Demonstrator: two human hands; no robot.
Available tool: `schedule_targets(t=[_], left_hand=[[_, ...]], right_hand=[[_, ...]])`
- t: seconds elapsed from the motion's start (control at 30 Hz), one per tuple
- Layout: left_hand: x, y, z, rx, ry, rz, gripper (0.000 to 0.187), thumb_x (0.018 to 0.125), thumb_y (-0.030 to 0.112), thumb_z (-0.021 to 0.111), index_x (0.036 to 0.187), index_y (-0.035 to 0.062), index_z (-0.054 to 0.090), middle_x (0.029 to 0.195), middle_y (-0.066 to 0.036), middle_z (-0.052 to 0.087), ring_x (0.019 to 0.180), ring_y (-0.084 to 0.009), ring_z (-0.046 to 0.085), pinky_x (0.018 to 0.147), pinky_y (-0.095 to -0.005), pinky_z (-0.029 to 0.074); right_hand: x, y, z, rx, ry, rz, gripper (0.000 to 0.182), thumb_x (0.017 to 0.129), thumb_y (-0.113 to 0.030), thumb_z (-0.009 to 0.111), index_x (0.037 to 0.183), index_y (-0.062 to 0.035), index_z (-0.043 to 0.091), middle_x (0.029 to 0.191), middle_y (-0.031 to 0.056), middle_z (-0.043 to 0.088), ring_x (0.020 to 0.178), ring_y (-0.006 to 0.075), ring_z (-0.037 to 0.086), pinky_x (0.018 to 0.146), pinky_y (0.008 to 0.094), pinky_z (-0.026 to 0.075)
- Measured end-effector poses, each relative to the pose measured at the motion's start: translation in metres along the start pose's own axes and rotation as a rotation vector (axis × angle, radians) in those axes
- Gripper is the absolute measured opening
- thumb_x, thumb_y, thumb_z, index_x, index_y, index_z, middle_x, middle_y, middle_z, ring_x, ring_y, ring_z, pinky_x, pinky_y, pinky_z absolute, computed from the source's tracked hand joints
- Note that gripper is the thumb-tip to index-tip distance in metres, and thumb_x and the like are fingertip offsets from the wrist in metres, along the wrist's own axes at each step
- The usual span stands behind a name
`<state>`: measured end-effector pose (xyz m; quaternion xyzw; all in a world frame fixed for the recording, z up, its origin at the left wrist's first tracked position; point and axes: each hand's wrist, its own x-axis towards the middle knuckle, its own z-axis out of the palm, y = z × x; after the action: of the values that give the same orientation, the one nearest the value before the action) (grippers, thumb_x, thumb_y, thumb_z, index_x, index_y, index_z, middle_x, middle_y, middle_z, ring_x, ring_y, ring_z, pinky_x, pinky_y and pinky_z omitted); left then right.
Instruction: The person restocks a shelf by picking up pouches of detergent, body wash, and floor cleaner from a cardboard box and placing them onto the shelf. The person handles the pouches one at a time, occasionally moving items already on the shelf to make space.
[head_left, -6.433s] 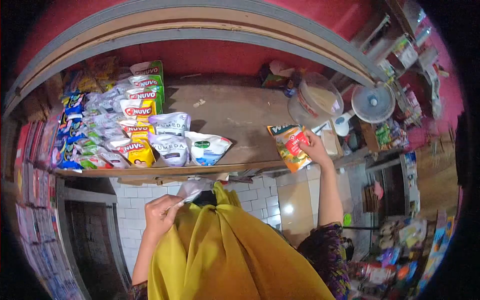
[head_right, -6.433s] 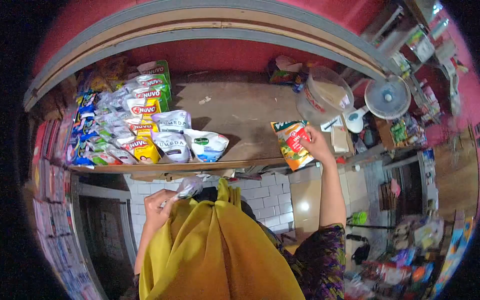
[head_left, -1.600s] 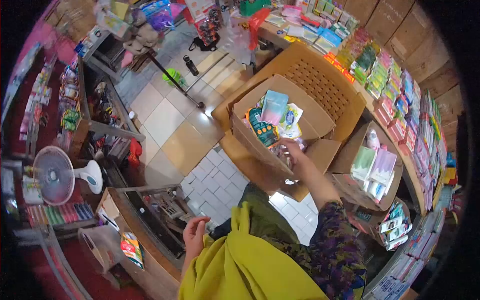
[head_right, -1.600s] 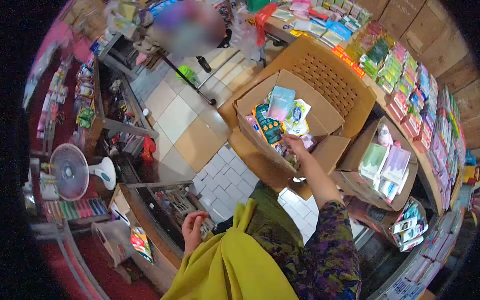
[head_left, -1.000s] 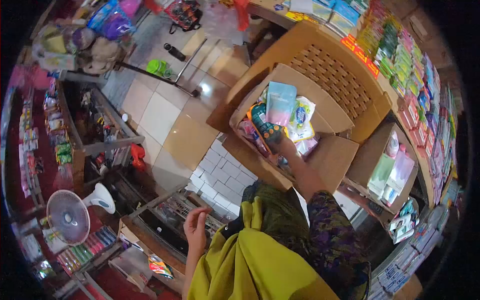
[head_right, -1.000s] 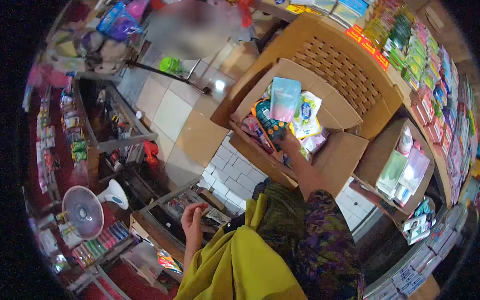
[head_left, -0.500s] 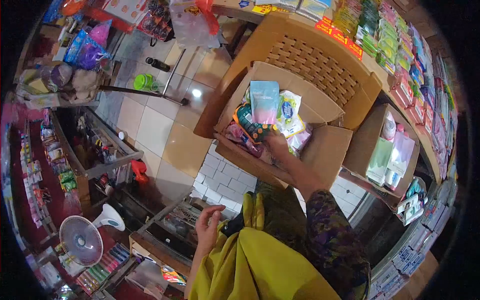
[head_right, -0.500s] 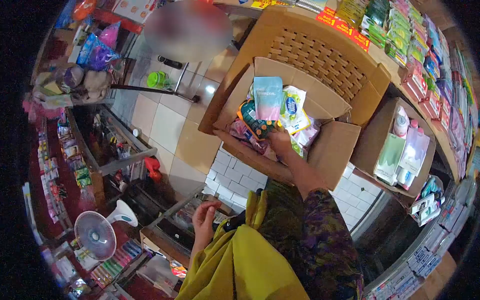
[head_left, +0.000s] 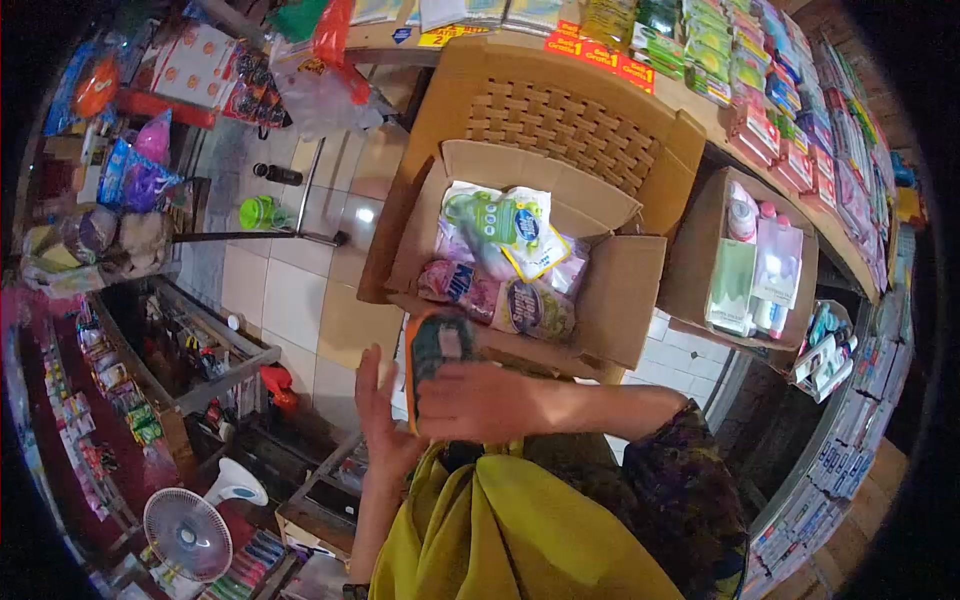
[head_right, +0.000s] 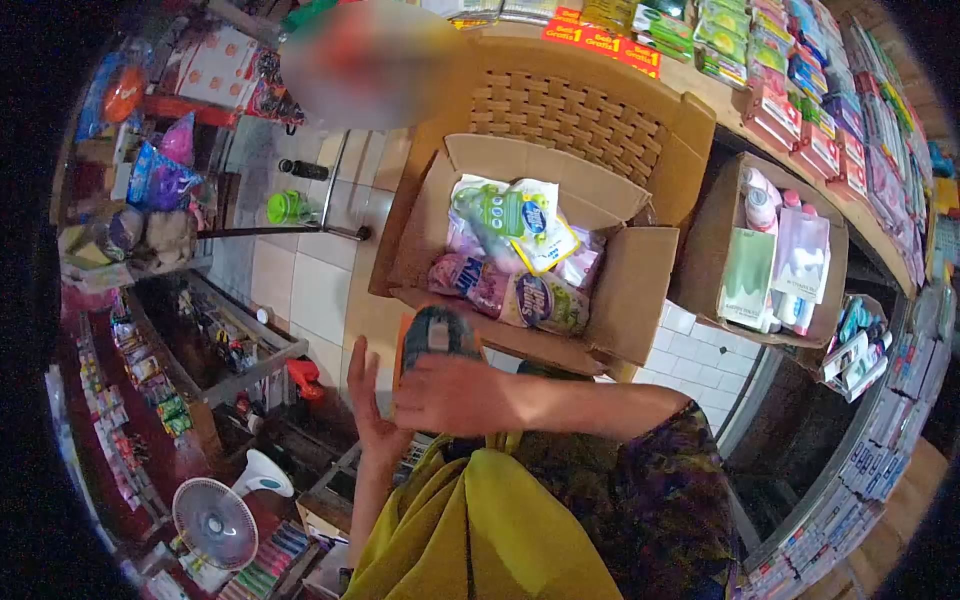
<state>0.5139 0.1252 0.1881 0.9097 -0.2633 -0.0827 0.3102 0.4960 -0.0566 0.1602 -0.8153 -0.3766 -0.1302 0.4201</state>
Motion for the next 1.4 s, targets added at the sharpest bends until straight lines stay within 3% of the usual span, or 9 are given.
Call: schedule_targets(t=[0.07,0.23,0.37,0.43,0.5,0.6,0.7,1.03,1.4], left_hand=[[0.003,-0.008,-0.010,0.156,-0.127,0.241,0.041,0.066,0.012,0.073,0.105,0.0046,0.061,0.116,-0.016,0.056,0.116,-0.0354,0.047,0.100,-0.0415,0.032],[-0.035,-0.021,0.007,-0.160,-0.145,-0.116,0.026,0.067,0.007,0.068,0.093,0.0039,0.064,0.098,-0.013,0.065,0.093,-0.0304,0.061,0.086,-0.0401,0.045],[-0.097,-0.060,0.032,-0.472,0.005,-0.482,0.020,0.072,0.002,0.061,0.091,0.0026,0.064,0.096,-0.011,0.066,0.088,-0.0254,0.063,0.080,-0.0372,0.047],[-0.109,-0.062,0.036,-0.443,0.036,-0.427,0.021,0.075,0.002,0.060,0.096,0.0014,0.064,0.094,-0.013,0.066,0.087,-0.0247,0.063,0.075,-0.0342,0.048],[-0.111,-0.050,0.039,-0.589,0.104,-0.450,0.022,0.075,0.003,0.062,0.096,0.0010,0.064,0.092,-0.013,0.066,0.088,-0.0247,0.063,0.075,-0.0340,0.048],[-0.122,-0.053,0.042,-0.568,0.041,-0.328,0.032,0.082,0.005,0.059,0.114,0.0070,0.058,0.098,-0.015,0.063,0.094,-0.0292,0.061,0.081,-0.0409,0.049],[-0.150,-0.065,0.053,-0.570,0.049,-0.402,0.025,0.087,0.013,0.057,0.109,0.0033,0.059,0.099,-0.017,0.062,0.096,-0.0304,0.061,0.080,-0.0434,0.048],[-0.181,-0.040,0.054,-0.491,0.329,-0.386,0.025,0.075,0.000,0.062,0.099,0.0037,0.064,0.097,-0.013,0.066,0.091,-0.0265,0.062,0.080,-0.0384,0.047],[-0.262,-0.006,0.015,-0.518,0.654,-0.674,0.019,0.081,0.014,0.066,0.095,0.0010,0.065,0.087,-0.010,0.065,0.078,-0.0146,0.061,0.069,-0.0272,0.047]], right_hand=[[0.000,-0.002,-0.005,0.005,0.017,-0.001,0.013,0.068,-0.017,0.053,0.079,-0.0123,0.052,0.081,0.0004,0.051,0.083,0.0178,0.054,0.075,0.0314,0.042],[-0.018,0.023,-0.001,0.558,0.016,0.192,0.018,0.080,-0.024,0.061,0.088,-0.0079,0.061,0.088,0.0042,0.060,0.080,0.0234,0.057,0.074,0.0340,0.043],[-0.102,0.121,0.053,0.939,0.751,0.987,0.014,0.083,-0.015,0.062,0.090,-0.0029,0.062,0.091,0.0008,0.061,0.085,0.0112,0.055,0.074,0.0276,0.045],[-0.179,0.189,0.093,0.447,1.000,1.129,0.021,0.083,-0.011,0.062,0.101,-0.0025,0.058,0.097,0.0027,0.059,0.086,0.0101,0.055,0.074,0.0232,0.045],[-0.240,0.236,0.133,0.480,1.328,1.273,0.039,0.079,-0.010,0.066,0.115,-0.0056,0.050,0.098,0.0030,0.059,0.086,0.0115,0.055,0.072,0.0233,0.046],[-0.279,0.262,0.157,0.132,1.059,1.374,0.052,0.074,-0.011,0.071,0.120,-0.0088,0.046,0.095,0.0030,0.060,0.083,0.0133,0.057,0.067,0.0257,0.047],[-0.248,0.254,0.130,0.406,0.921,1.777,0.047,0.072,-0.014,0.073,0.113,-0.0092,0.050,0.091,0.0025,0.060,0.077,0.0140,0.058,0.060,0.0290,0.047],[-0.226,0.261,0.098,0.392,1.159,1.198,0.007,0.081,-0.003,0.065,0.085,-0.0051,0.060,0.084,0.0030,0.063,0.070,0.0105,0.057,0.062,0.0253,0.046],[-0.108,0.168,-0.059,0.207,0.530,0.802,0.008,0.085,-0.009,0.062,0.088,-0.0028,0.058,0.079,-0.0015,0.058,0.071,0.0067,0.052,0.065,0.0214,0.042]])
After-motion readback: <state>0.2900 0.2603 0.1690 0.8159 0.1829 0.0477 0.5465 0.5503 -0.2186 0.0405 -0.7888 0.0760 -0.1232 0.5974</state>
